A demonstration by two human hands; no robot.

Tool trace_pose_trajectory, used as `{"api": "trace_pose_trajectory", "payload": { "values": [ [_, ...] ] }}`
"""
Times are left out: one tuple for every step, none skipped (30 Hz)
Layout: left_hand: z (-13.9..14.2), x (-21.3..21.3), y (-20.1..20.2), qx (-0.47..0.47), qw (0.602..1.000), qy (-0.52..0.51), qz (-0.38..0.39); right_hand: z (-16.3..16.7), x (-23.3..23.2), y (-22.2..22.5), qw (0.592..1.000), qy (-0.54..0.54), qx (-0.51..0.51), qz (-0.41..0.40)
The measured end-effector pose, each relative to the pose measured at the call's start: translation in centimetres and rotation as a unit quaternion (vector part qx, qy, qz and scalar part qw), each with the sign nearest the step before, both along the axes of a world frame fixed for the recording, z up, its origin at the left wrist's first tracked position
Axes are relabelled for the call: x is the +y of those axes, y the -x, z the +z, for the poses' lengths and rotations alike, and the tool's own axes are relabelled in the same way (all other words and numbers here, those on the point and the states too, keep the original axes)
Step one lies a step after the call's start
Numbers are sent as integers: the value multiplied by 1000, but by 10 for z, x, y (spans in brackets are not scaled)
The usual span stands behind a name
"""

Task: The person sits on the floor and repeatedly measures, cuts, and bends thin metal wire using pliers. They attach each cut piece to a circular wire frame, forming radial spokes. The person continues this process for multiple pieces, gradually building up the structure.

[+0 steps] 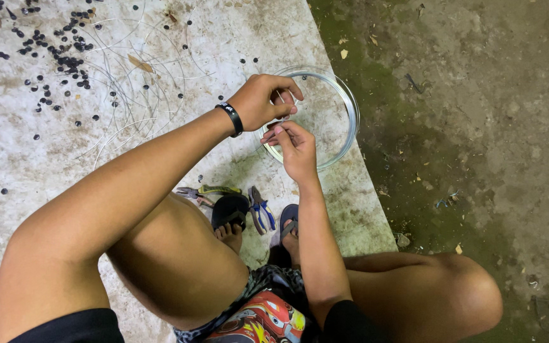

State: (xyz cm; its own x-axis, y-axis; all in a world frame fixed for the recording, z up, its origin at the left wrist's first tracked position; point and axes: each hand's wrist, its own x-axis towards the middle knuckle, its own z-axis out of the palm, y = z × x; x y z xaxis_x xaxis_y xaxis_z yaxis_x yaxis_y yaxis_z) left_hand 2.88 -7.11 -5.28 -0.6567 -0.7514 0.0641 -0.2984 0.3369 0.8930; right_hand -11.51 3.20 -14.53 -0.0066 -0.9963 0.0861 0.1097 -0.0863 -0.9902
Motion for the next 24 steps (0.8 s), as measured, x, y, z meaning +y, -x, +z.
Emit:
{"api": "trace_pose_trajectory", "payload": {
  "values": [
    [0, -1, 0, 2, 1000, -14, -7, 0, 0, 1, 1000, 2, 3, -1],
    [1, -1, -1, 4, 999, -29, -13, 1, -1, 1, 1000, 2, 2, 0],
    [1, -1, -1, 9, 999, -27, -14, 1, -1, 1, 1000, 2, 1, 1],
    [1, -2, -2, 14, 999, -23, -17, 1, -2, 2, 1000, 3, 0, 2],
    [1, -2, -2, 19, 999, -20, -19, 1, -2, 1, 1000, 2, -9, -1],
    [1, -3, -2, 21, 999, -19, -16, 1, -2, 1, 1000, 1, -18, -5],
    [1, -3, -2, 23, 1000, -17, -13, 0, -2, 0, 1000, 0, -27, -8],
    [1, -3, -2, 25, 1000, -16, -9, -1, -2, 0, 999, 9, -31, -6],
    [1, -4, -3, 30, 999, -19, -5, -1, -2, -1, 999, 19, -36, -3],
    [1, -4, -3, 35, 999, -21, -1, -2, -2, -1, 999, 28, -40, -1],
    [3, -5, -4, 41, 999, -23, 2, -2, -4, -2, 999, 29, -40, -5],
    [3, -5, -4, 37, 999, -22, 2, -3, -4, -2, 999, 29, -40, -8],
    [4, -5, -4, 34, 999, -22, 3, -3, -4, -2, 999, 30, -40, -11],
    [4, -5, -4, 30, 999, -21, 3, -3, -5, -2, 999, 22, -43, -13],
    [5, -6, -4, 28, 999, -27, -1, -2, -5, -2, 999, 14, -46, -15],
    [6, -6, -4, 26, 999, -33, -5, -1, -6, -1, 999, 5, -48, -17],
    [6, -6, -4, 24, 999, -40, -8, 0, -6, 0, 999, 6, -48, -13],
    [7, -6, -3, 27, 999, -27, -10, 0, -6, 0, 999, 7, -47, -9],
    [7, -5, -3, 29, 999, -14, -11, 1, -5, 1, 999, 8, -47, -6],
    [7, -5, -3, 31, 999, 0, -13, 2, -6, 1, 999, 6, -49, -6],
    [7, -5, -3, 28, 999, -3, -14, 2, -6, 1, 999, 3, -52, -6],
    [7, -5, -4, 26, 1000, -5, -15, 2, -6, 1, 999, 1, -54, -6],
    [7, -6, -4, 23, 1000, -7, -16, 3, -6, 1, 999, 2, -53, -3],
    [8, -6, -4, 18, 1000, -9, -18, 3, -6, 2, 999, 3, -52, 0]
  ]
}}
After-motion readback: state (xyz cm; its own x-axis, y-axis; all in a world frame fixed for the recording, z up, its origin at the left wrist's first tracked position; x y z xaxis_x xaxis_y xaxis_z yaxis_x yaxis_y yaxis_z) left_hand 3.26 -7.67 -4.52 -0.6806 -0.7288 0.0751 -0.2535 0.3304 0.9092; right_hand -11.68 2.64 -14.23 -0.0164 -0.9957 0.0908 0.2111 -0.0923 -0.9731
